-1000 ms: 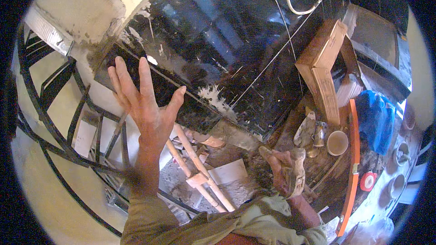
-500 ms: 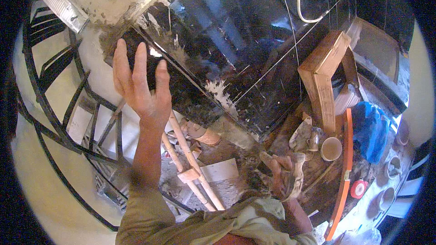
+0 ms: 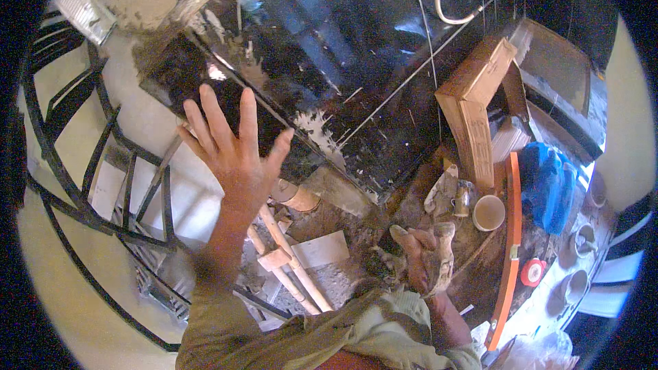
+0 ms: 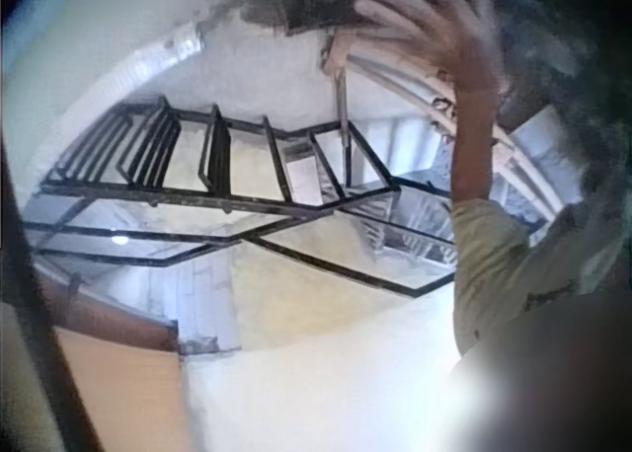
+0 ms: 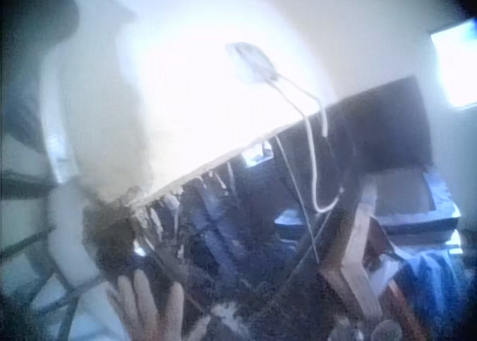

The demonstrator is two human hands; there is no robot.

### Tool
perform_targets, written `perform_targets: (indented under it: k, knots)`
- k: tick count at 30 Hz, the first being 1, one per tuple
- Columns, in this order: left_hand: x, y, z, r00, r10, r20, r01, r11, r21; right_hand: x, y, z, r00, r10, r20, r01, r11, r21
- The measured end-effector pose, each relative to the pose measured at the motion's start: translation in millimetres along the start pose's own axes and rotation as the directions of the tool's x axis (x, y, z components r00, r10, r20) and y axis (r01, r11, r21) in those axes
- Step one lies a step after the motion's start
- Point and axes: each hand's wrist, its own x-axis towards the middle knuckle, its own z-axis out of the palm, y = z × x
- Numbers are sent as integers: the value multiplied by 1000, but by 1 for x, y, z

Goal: The person holds an orange level against a wall to check its alignment and then uses a hammer and a trowel to adjust the position of black tiles on a corner pillar.

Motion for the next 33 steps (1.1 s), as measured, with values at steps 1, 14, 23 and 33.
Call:
perform_targets:
  k: [1,14,23,33]
  knots:
    - [-6,6,4,999,7,41,-6,1000,-12,0,0,0,998,32,52,-31,999,-17]
    - [-6,12,15,1000,-16,-23,13,993,-119,7,-3,7,968,229,-97,-212,964,161]
    - [-51,22,18,852,-520,-70,387,712,-586,11,11,8,994,103,44,-101,994,-44]
    - [-89,56,44,574,-701,423,771,287,-569,26,-8,15,952,301,59,-306,948,91]
